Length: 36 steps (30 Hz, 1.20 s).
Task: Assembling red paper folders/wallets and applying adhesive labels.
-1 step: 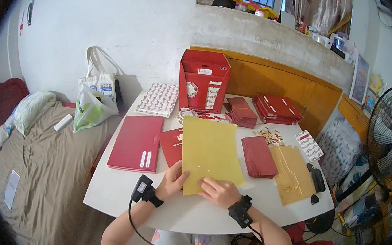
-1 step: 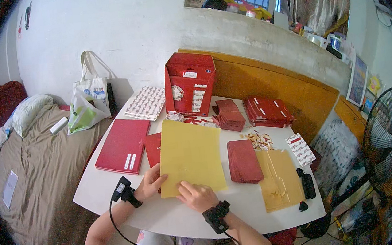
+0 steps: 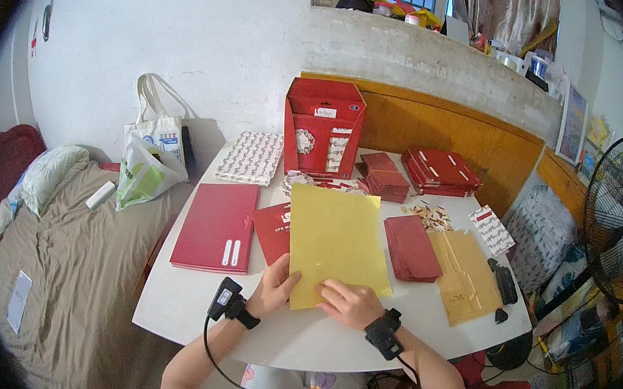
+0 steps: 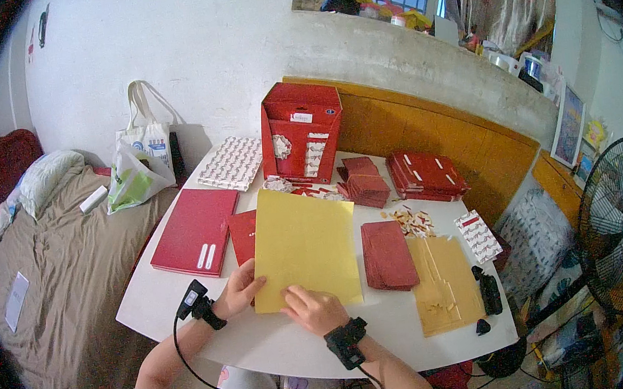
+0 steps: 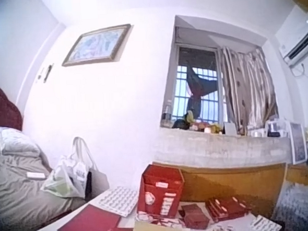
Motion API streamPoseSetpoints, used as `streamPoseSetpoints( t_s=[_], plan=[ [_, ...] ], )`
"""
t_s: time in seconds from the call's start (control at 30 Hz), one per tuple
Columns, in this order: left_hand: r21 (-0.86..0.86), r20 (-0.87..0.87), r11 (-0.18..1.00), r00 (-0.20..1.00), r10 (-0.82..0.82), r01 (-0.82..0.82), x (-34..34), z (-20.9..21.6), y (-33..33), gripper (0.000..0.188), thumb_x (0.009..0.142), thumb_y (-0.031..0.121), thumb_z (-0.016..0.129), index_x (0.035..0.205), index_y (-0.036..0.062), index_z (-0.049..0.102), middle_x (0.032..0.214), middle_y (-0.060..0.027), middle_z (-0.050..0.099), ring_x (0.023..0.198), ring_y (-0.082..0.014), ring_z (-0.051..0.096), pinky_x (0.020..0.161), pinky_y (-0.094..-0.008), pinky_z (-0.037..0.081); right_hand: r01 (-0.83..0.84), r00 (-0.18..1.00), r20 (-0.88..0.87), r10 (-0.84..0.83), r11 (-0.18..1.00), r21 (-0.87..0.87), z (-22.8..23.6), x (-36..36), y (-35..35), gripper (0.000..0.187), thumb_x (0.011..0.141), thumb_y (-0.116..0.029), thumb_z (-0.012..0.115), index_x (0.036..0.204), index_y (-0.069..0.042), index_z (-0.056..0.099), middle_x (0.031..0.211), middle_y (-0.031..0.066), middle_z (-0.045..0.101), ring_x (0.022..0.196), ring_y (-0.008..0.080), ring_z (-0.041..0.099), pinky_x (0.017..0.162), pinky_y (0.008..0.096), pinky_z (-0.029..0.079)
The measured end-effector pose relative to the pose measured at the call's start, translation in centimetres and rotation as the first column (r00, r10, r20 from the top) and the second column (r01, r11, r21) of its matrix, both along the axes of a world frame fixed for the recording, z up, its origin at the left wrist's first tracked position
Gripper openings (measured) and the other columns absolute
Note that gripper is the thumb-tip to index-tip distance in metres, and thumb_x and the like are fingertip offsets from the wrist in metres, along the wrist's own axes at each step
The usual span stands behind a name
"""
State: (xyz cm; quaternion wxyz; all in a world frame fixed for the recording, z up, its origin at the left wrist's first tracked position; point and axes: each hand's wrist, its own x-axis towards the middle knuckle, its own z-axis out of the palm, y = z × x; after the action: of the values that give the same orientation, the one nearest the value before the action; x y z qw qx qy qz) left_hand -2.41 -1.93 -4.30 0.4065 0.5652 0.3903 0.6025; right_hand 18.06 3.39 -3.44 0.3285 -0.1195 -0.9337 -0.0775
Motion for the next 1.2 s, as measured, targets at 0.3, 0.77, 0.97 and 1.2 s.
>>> streamPoseSetpoints(
  t_s=[0.3, 0.77, 0.97, 1.2],
  plan=[
    [-0.256, 0.083, 0.963, 0.995, -0.064, 0.083, -0.3, 0.9, 0.1, 0.031, 0.096, 0.006, 0.041, 0.126, 0.0039, 0.041, 0.099, -0.0024, 0.058, 0.071, -0.0066, 0.054, 0.055, -0.0223, 0.042, 0.034, 0.992, -0.116, -0.051, 0.989, -0.147, 1.5, 0.5, 1.4, 0.04, 0.077, -0.022, 0.072, 0.111, -0.006, 0.059, 0.106, 0.0066, 0.057, 0.09, 0.0236, 0.061, 0.073, 0.0351, 0.053],
    [-0.253, 0.239, 0.963, 0.971, -0.031, 0.093, 0.3, 0.6, 0.0, 0.041, 0.091, 0.003, 0.052, 0.13, 0.0065, 0.039, 0.107, -0.003, 0.059, 0.085, -0.0073, 0.058, 0.064, -0.0236, 0.047, 0.006, 0.987, -0.155, -0.035, 0.982, -0.186, 1.3, -0.2, 0.8, 0.04, 0.076, -0.015, 0.072, 0.112, -0.004, 0.06, 0.105, 0.0079, 0.056, 0.094, 0.0261, 0.056, 0.082, 0.0387, 0.044],
    [-0.29, 0.207, 0.94, 0.971, -0.122, 0.18, 0.2, 0.1, -0.1, 0.041, 0.091, 0.003, 0.057, 0.129, 0.003, 0.042, 0.119, -0.0055, 0.058, 0.105, -0.0113, 0.057, 0.085, -0.0264, 0.048, -0.018, 0.975, -0.222, -0.03, 0.978, -0.21, 0.7, -0.6, 0.8, 0.034, 0.073, -0.007, 0.072, 0.106, -0.006, 0.064, 0.099, 0.0064, 0.059, 0.09, 0.0259, 0.057, 0.079, 0.0384, 0.044],
    [-0.256, 0.213, 0.943, 0.964, -0.16, 0.213, 0.0, -0.6, 0.1, 0.037, 0.093, 0.007, 0.056, 0.128, 0.0025, 0.045, 0.117, -0.0042, 0.059, 0.099, -0.0091, 0.057, 0.081, -0.0261, 0.047, 0.006, 0.962, -0.268, -0.046, 0.989, -0.149, 0.6, -0.8, 1.0, 0.026, 0.073, -0.009, 0.072, 0.098, -0.01, 0.065, 0.094, 0.0012, 0.06, 0.089, 0.0215, 0.057, 0.078, 0.0365, 0.044]
  ],
)
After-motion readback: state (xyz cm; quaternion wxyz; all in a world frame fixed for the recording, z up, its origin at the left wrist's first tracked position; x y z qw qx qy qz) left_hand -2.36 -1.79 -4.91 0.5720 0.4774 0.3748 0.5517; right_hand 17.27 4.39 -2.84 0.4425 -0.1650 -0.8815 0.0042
